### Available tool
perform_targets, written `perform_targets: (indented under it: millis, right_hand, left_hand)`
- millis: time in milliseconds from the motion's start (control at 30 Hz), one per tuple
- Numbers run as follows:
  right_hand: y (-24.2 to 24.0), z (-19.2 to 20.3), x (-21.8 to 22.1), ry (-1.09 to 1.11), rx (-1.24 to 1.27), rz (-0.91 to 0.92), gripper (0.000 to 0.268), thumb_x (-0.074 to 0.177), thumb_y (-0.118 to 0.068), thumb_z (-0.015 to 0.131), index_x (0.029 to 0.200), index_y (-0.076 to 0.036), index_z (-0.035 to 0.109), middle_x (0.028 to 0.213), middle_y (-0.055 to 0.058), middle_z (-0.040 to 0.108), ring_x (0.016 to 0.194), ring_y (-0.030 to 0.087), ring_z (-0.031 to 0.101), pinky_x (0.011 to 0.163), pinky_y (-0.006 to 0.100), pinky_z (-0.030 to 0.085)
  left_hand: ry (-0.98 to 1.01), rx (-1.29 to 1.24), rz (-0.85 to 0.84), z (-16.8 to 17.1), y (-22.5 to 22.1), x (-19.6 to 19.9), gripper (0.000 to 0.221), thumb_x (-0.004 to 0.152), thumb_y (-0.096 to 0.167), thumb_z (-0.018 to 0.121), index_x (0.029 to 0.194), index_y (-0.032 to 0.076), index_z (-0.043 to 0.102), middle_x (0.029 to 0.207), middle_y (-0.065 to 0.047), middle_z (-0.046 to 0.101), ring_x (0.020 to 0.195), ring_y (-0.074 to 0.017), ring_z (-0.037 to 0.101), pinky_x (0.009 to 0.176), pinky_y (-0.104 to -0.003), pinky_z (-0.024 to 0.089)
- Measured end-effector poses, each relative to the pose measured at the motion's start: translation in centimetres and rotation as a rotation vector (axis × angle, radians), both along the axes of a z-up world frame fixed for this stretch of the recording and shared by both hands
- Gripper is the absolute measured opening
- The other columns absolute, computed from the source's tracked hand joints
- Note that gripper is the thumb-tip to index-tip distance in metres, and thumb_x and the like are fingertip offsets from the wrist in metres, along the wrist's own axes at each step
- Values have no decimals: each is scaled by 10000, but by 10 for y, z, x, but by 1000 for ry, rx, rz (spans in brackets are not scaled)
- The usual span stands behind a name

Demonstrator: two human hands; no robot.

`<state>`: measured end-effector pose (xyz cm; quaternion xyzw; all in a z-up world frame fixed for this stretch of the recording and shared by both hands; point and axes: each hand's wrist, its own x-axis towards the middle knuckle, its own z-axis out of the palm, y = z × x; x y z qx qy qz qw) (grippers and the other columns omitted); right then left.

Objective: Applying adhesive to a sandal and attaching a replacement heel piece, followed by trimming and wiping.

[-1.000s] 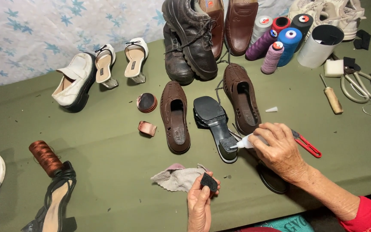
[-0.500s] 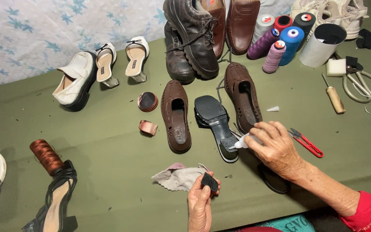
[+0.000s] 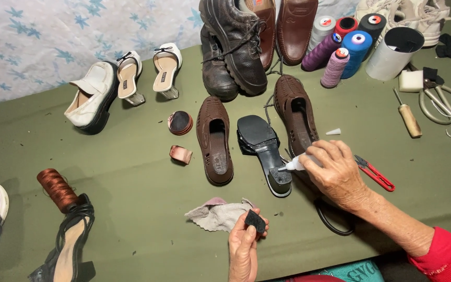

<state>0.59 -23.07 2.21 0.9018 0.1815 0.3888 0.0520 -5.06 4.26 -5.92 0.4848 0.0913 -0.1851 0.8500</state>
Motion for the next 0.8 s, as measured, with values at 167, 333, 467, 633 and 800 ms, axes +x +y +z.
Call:
perform_targets:
  millis: [167, 333, 467, 633, 800]
  right_hand:
    - [-9, -12, -7, 27, 25, -40, 97, 983, -72, 606, 992, -152, 659, 1044, 53, 674, 1034, 264, 651, 922, 407, 461]
    - [-14, -21, -14, 63, 35, -81, 120, 970, -83, 594, 1016, -169, 663, 1059, 42, 672, 1047, 263, 649, 912, 410, 465]
    - [-12, -17, -11, 38, 83, -58, 118, 968, -53, 595, 1010, -142, 660, 1060, 66, 658, 1036, 275, 642, 897, 418, 474]
    - [-6, -14, -4, 37, 75, -11, 13, 1001, -108, 630, 1000, -120, 637, 1009, 71, 660, 992, 263, 641, 830, 399, 471]
    - [-29, -43, -14, 282, 472, -66, 303, 885, -218, 722, 1163, -112, 663, 1143, 63, 690, 1124, 298, 629, 935, 438, 463]
  left_hand:
    - [-10, 15, -14, 4, -2, 0, 609, 808, 333, 737, 1282, -42, 662, 965, -182, 724, 884, -237, 660, 793, -331, 499]
    - [-22, 44, -31, 21, -7, 5, 671, 793, 363, 747, 1306, -62, 667, 937, -175, 715, 868, -233, 637, 795, -334, 492]
    - [-64, 31, -2, 31, -14, 10, 705, 788, 363, 763, 1328, -69, 626, 935, -201, 691, 848, -248, 611, 784, -341, 484]
    - [-88, 30, 16, 33, -19, 11, 661, 783, 354, 773, 1272, -70, 638, 908, -212, 674, 842, -260, 613, 788, -333, 459]
    - [-126, 62, 40, 35, -15, 17, 608, 802, 338, 762, 1247, -63, 656, 953, -197, 657, 843, -258, 612, 811, -335, 472]
